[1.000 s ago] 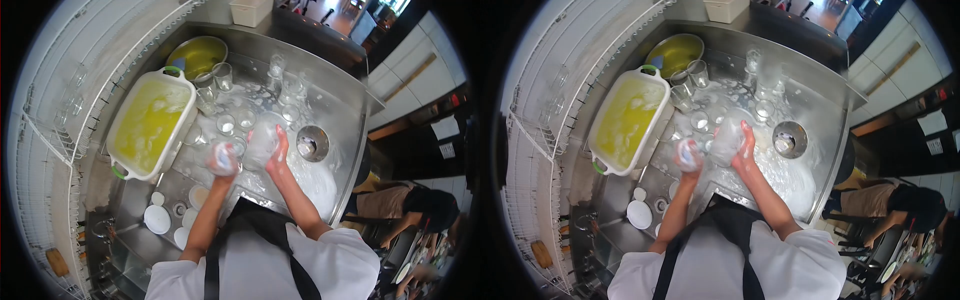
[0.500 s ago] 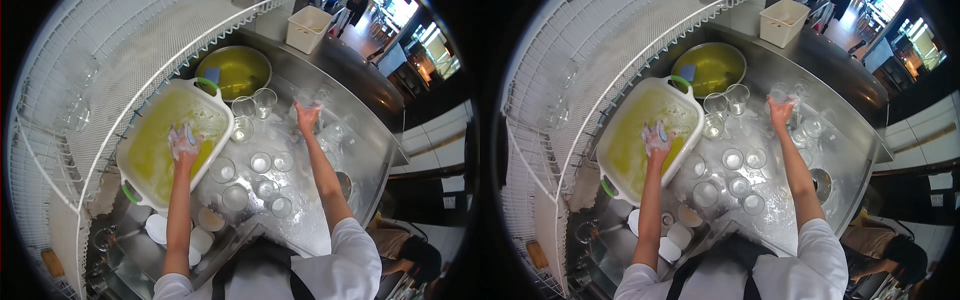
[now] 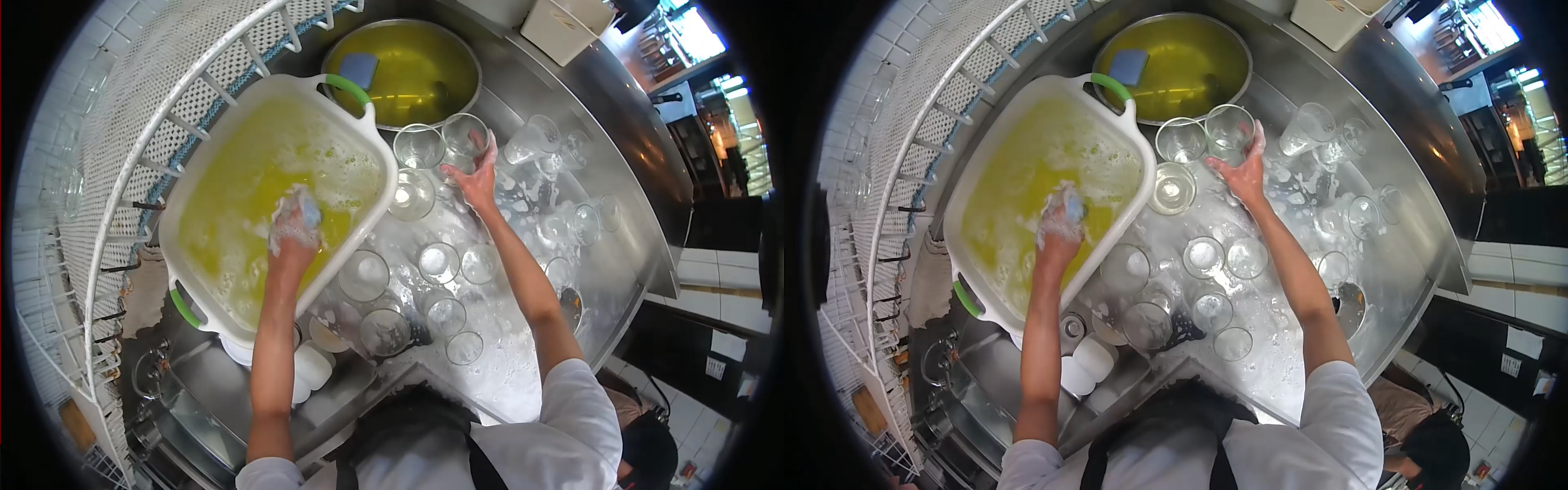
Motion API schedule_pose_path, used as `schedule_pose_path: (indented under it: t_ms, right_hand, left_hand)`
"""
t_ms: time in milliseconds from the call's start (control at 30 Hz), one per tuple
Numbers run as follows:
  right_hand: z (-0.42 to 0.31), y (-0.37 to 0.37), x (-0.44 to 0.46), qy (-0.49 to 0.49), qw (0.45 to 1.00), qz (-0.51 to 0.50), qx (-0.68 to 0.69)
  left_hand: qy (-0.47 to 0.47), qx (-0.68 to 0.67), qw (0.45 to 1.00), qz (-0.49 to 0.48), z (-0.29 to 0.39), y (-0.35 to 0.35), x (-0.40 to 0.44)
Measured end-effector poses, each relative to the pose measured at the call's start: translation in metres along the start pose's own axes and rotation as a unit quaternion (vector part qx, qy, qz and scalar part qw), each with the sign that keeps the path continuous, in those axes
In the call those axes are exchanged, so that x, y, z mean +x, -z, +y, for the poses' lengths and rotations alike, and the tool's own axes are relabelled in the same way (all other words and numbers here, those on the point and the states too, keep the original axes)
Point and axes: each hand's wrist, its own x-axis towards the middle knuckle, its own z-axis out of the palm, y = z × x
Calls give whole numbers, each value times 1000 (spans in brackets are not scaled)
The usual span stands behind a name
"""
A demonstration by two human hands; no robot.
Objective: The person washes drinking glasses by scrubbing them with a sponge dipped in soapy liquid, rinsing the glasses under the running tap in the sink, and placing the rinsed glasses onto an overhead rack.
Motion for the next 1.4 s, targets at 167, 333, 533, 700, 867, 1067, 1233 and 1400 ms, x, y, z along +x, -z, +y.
schedule_pose_path:
  t_ms: [167,333,533,700,867,1067,1233,1400]
  right_hand:
    - [21,-11,17,-28,997,18,-75]
    - [-36,33,-12,25,993,75,-93]
    - [-203,96,-143,-12,991,-107,84]
    - [-267,119,-246,-175,936,-149,267]
    - [-253,171,-297,77,903,-301,-297]
    - [-205,216,-319,213,851,-317,-361]
    - [-223,208,-331,-139,962,-43,-233]
    - [-193,197,-346,-130,686,-168,696]
  left_hand:
    - [-110,-23,992,63,9,12,-3]
    - [-155,-261,914,268,49,39,-26]
    - [-207,-441,799,353,188,62,-111]
    - [-304,-413,858,16,210,50,-185]
    - [-352,-431,711,-430,208,13,-218]
    - [-78,-666,504,-544,240,-88,-248]
    - [-445,-229,865,25,286,-81,-240]
    - [-493,-351,796,10,302,-38,-202]
